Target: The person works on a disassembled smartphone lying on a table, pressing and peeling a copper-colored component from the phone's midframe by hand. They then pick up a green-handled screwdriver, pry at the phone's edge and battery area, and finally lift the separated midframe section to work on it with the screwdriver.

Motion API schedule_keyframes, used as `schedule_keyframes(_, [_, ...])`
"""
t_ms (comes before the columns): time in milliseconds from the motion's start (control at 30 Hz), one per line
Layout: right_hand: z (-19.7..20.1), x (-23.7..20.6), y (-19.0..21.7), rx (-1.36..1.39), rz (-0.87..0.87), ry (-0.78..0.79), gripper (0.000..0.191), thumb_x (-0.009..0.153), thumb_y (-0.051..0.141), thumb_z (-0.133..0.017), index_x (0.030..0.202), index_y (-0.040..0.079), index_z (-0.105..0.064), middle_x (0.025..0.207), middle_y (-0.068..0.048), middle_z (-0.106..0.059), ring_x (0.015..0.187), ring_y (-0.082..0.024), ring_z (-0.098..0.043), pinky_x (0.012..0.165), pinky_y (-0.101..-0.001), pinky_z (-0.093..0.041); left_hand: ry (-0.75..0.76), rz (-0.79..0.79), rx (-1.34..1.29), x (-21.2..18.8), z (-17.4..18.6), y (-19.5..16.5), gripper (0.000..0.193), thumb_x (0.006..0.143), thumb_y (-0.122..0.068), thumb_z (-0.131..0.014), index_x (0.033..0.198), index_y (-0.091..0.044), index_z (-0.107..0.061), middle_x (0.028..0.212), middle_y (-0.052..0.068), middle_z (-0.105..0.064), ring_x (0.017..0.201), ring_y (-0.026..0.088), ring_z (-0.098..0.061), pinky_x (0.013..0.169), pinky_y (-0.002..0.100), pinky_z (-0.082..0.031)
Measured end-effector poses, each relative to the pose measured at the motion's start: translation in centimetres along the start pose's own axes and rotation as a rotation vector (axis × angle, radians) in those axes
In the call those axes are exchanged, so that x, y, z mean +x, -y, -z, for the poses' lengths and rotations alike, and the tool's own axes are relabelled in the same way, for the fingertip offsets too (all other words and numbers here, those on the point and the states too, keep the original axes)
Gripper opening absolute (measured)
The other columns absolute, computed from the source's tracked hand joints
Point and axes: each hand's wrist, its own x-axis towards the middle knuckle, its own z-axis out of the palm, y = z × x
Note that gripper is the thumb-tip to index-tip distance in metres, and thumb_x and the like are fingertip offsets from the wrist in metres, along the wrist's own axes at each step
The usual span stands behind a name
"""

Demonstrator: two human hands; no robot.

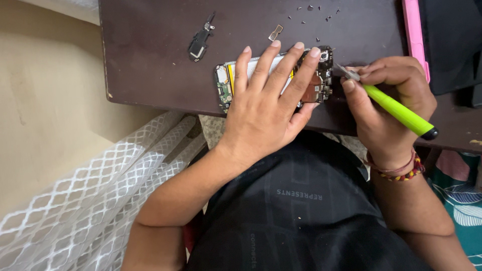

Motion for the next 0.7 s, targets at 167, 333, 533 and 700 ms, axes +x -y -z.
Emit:
schedule_keyframes(167, [-0.2,0.0,0.3,0.090,-0.060,-0.006,0.023,0.101,-0.011,-0.076,0.110,-0.003,-0.057,0.113,-0.013,-0.060,0.101,-0.017,-0.069,0.097,-0.0280,-0.061,0.006,0.012,-0.011,0.0,0.0,0.0,0.082,0.098,-0.037,-0.079,0.162,-0.015,-0.034,0.159,0.011,-0.046,0.145,0.035,-0.043,0.122,0.064,-0.028])
schedule_keyframes(333, [-0.4,0.2,1.3,0.084,-0.014,0.043,0.026,0.097,-0.013,-0.078,0.110,-0.003,-0.058,0.112,-0.013,-0.060,0.100,-0.018,-0.068,0.094,-0.0288,-0.061,0.004,0.020,-0.012,-0.1,0.2,-0.1,0.082,0.097,-0.036,-0.079,0.162,-0.015,-0.033,0.158,0.010,-0.047,0.148,0.035,-0.043,0.122,0.064,-0.028])
schedule_keyframes(533, [-0.4,0.7,2.4,0.000,0.073,0.095,0.029,0.090,-0.014,-0.080,0.105,-0.003,-0.058,0.109,-0.016,-0.062,0.097,-0.021,-0.069,0.089,-0.0307,-0.061,0.007,0.042,-0.017,0.1,0.6,-0.3,0.080,0.098,-0.034,-0.077,0.161,-0.017,-0.031,0.160,0.006,-0.043,0.146,0.031,-0.043,0.123,0.061,-0.029])
schedule_keyframes(700, [-0.4,0.6,2.4,-0.041,0.109,0.107,0.026,0.091,-0.013,-0.079,0.105,-0.003,-0.059,0.108,-0.017,-0.063,0.099,-0.024,-0.068,0.089,-0.0317,-0.061,0.025,0.051,-0.041,0.2,0.9,-0.1,0.083,0.097,-0.033,-0.076,0.164,-0.017,-0.030,0.163,0.003,-0.044,0.148,0.031,-0.044,0.123,0.060,-0.028])
